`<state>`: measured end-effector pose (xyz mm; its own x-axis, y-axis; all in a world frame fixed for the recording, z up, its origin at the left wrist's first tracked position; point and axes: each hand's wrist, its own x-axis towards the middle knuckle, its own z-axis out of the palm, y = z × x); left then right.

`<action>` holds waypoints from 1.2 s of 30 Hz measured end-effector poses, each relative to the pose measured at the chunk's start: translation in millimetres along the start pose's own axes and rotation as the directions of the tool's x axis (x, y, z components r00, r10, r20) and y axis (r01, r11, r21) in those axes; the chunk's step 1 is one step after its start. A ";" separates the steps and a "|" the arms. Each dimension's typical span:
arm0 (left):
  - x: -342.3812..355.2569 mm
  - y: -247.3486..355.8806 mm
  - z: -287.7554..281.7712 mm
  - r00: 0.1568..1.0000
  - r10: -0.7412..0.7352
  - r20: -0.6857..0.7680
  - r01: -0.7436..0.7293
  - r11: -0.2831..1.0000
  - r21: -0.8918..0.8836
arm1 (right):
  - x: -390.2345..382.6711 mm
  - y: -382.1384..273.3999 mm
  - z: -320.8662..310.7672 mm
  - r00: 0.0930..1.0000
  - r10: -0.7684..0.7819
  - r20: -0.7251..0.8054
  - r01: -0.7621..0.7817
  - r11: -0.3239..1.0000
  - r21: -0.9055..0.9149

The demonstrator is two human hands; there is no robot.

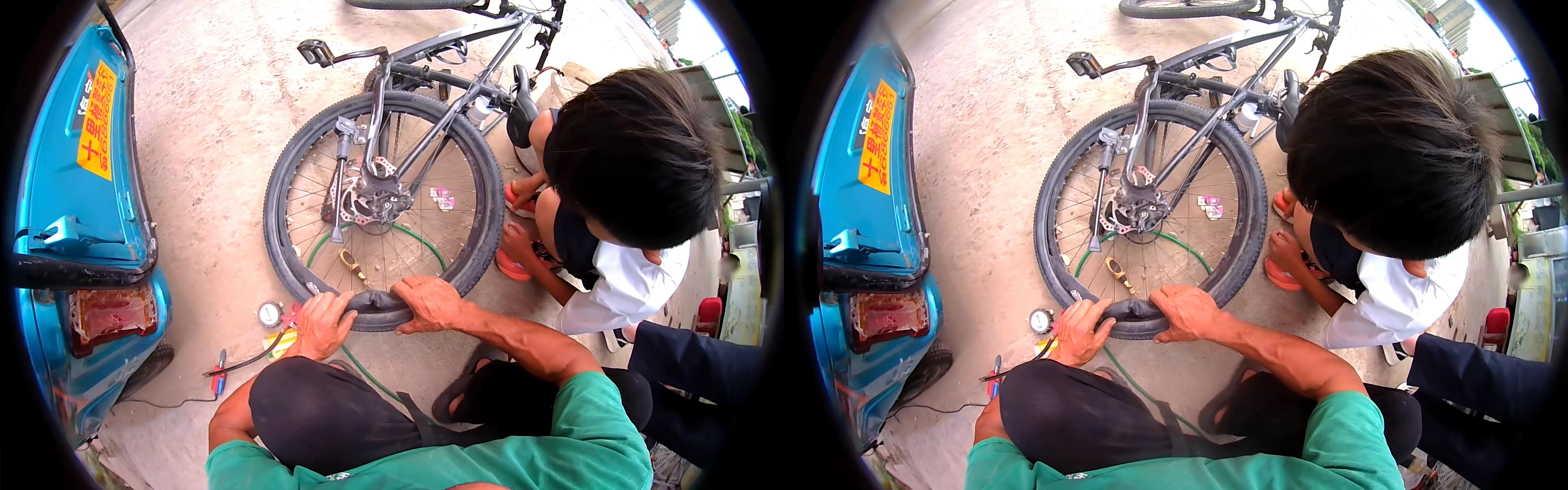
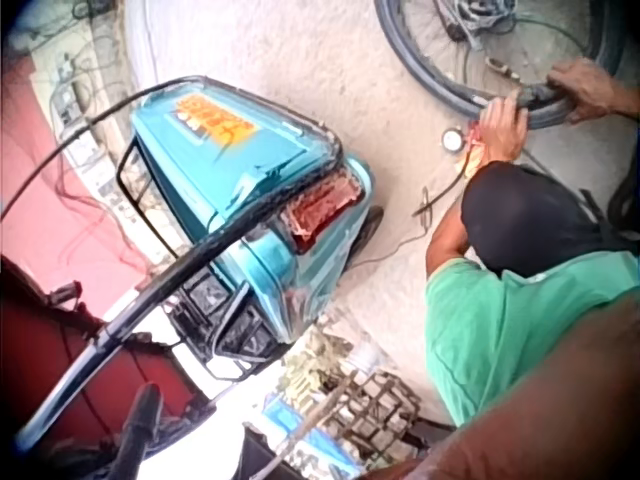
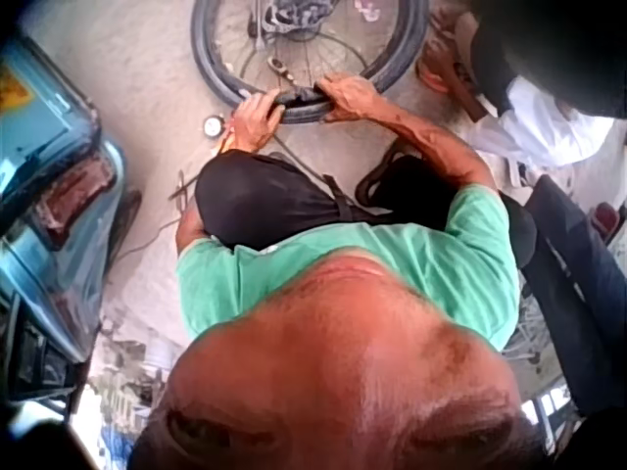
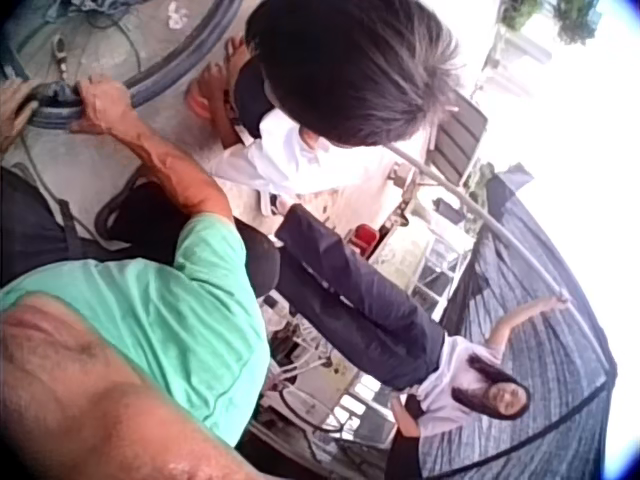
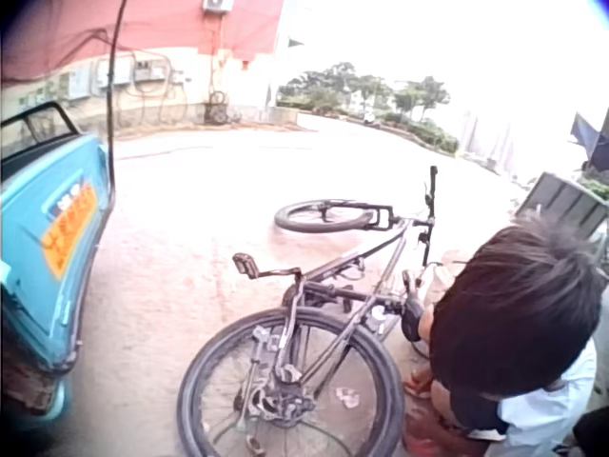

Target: The person repairs a bicycle tire by using pliers to pull a nail from the tread, removing the inner tube, applying a patch with adhesive, and then tucking the inner tube back into the tire casing by hand.

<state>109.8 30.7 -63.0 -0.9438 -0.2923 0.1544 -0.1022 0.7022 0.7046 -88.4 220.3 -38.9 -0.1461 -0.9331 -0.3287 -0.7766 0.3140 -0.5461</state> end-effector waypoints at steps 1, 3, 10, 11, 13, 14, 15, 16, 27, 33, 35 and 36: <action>-8.8 -3.9 1.2 0.998 -0.067 0.013 0.067 0.997 -0.045 | 0.3 0.3 -4.8 1.000 0.001 0.023 0.000 1.000 -0.017; -15.6 -17.8 7.5 0.998 -0.027 0.048 0.026 0.999 0.027 | -0.5 0.2 -15.0 0.997 0.006 0.071 -0.002 0.998 -0.055; 10.3 -29.9 6.8 0.975 0.108 0.195 -0.122 0.991 0.060 | 0.8 3.5 -23.8 0.982 0.043 0.186 -0.014 0.988 -0.151; 7.1 -28.0 1.7 0.955 0.114 0.274 -0.134 0.990 0.054 | 2.0 5.0 -24.5 0.979 0.040 0.202 -0.010 0.989 -0.146; 6.0 -23.9 -6.3 0.907 0.131 0.400 -0.152 0.988 0.021 | 3.7 6.1 -27.5 0.959 0.061 0.275 -0.027 0.992 -0.127; 8.0 -22.9 -7.5 0.890 0.117 0.441 -0.149 0.988 0.039 | 4.6 5.2 -31.6 0.941 0.081 0.328 -0.046 0.992 -0.114; 10.4 -21.5 -8.4 0.872 0.098 0.479 -0.144 0.988 0.060 | 5.7 4.2 -33.9 0.920 0.096 0.380 -0.062 0.993 -0.102; 13.9 -20.2 -8.5 0.853 0.080 0.517 -0.140 0.987 0.080 | 6.7 3.3 -33.1 0.916 0.092 0.391 -0.056 0.993 -0.102; 55.1 -10.5 20.9 0.604 -0.026 0.796 0.173 0.980 -0.099 | -9.4 -3.4 -11.6 0.996 0.061 0.063 -0.061 0.998 -0.007; 10.3 -8.9 22.8 0.894 0.160 0.418 -0.009 0.940 -0.341 | -14.7 18.6 -9.0 0.995 -0.026 0.096 0.032 0.998 -0.062; 5.4 -6.8 22.2 0.905 0.266 0.333 -0.220 0.961 -0.169 | -13.2 18.0 -13.0 0.995 -0.022 0.100 0.029 0.997 -0.073; 2.0 -9.9 19.3 0.925 0.223 0.307 -0.198 0.974 -0.110 | -10.8 15.3 -14.0 0.995 -0.035 0.095 0.043 0.995 -0.085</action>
<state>102.9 35.8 -83.1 -0.9925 0.0858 0.0872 0.1222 0.6704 0.7319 -107.4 232.7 -32.9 -0.0597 -0.9226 -0.3812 -0.8315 0.2572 -0.4924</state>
